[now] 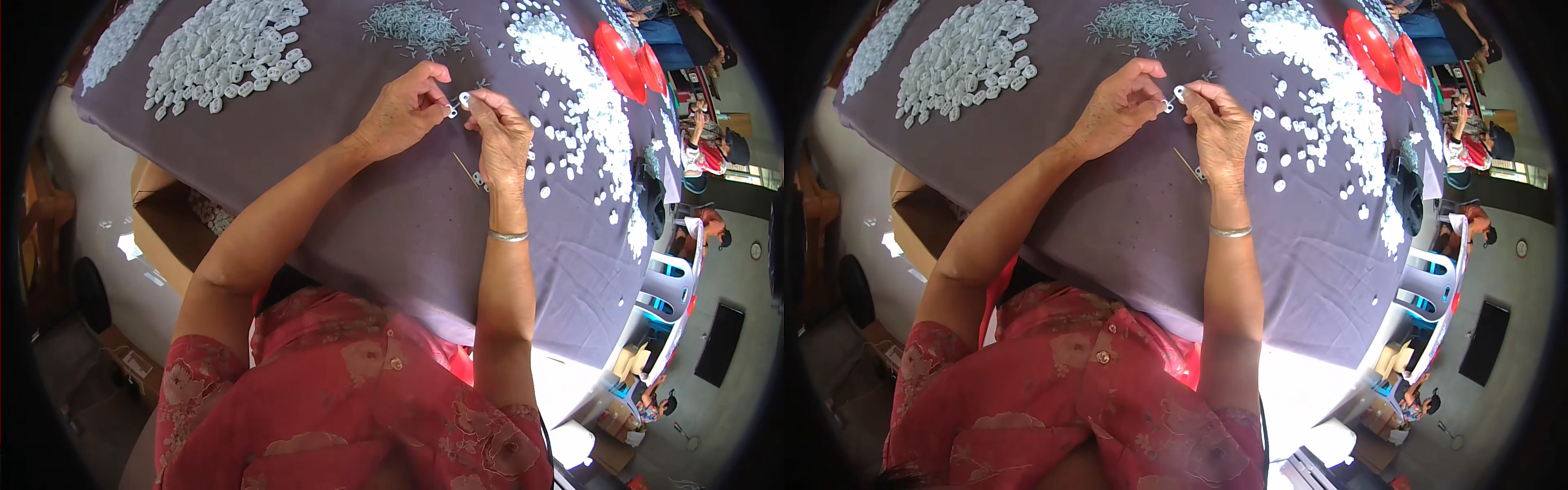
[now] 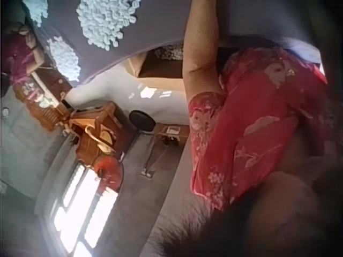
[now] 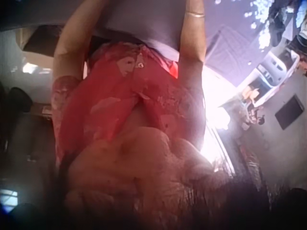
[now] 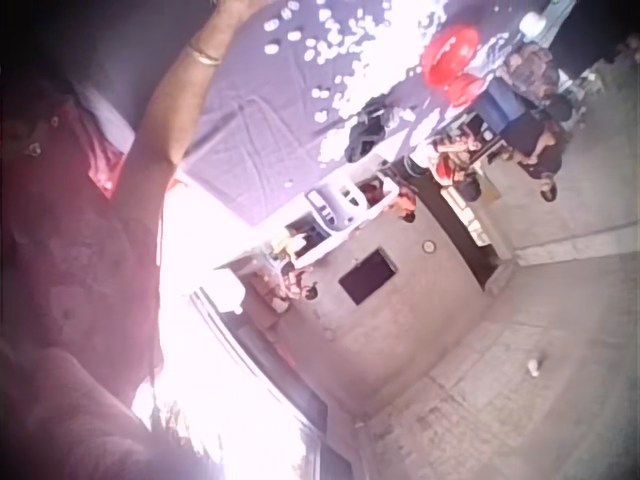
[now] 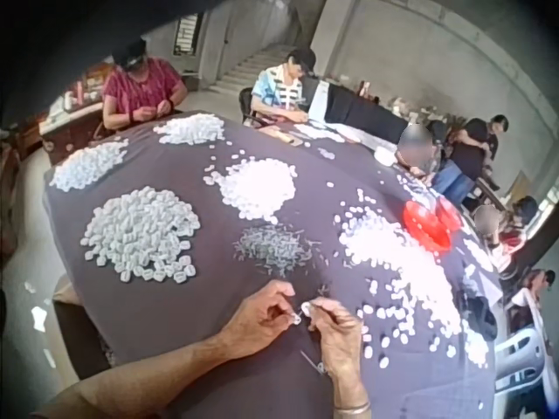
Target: The person assembles small plastic components by hand, repeatedly fitting the pieces together and setting them on the table.
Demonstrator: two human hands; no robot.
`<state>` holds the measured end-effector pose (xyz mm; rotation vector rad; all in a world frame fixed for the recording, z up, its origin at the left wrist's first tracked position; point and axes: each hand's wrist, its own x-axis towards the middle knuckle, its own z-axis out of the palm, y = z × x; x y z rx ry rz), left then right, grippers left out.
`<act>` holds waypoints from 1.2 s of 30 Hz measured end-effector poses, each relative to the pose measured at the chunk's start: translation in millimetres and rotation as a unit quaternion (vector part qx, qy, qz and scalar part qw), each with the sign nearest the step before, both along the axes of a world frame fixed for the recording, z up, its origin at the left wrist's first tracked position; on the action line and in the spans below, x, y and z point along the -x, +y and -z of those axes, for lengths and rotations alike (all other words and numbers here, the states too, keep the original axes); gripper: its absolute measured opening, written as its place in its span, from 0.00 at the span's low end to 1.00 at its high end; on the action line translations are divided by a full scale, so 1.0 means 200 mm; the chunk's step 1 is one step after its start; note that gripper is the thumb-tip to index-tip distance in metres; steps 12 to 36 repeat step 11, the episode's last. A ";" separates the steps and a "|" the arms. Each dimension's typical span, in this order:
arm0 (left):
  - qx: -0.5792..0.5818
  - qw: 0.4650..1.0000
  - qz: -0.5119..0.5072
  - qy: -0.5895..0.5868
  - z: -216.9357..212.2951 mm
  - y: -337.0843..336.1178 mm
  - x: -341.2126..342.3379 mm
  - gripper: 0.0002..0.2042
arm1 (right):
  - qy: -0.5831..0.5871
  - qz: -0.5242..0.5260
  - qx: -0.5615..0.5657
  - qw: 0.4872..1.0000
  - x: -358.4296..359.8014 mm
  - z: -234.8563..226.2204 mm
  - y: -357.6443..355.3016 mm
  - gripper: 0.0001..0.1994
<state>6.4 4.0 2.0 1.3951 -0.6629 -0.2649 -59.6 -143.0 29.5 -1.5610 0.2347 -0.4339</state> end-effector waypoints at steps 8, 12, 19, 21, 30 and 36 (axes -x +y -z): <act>-0.023 1.000 -0.003 -0.013 -0.01 0.01 0.01 0.16 | -0.013 -0.003 0.015 1.000 0.01 0.01 0.00 0.05; -0.039 0.999 0.013 -0.004 -0.01 0.01 0.02 0.16 | -0.013 -0.006 0.025 1.000 0.01 0.02 0.00 0.05; -0.039 0.999 0.013 -0.004 -0.01 0.01 0.02 0.16 | -0.013 -0.006 0.025 1.000 0.01 0.02 0.00 0.05; -0.039 0.999 0.013 -0.004 -0.01 0.01 0.02 0.16 | -0.013 -0.006 0.025 1.000 0.01 0.02 0.00 0.05; -0.039 0.999 0.013 -0.004 -0.01 0.01 0.02 0.16 | -0.013 -0.006 0.025 1.000 0.01 0.02 0.00 0.05; -0.039 0.999 0.013 -0.004 -0.01 0.01 0.02 0.16 | -0.013 -0.006 0.025 1.000 0.01 0.02 0.00 0.05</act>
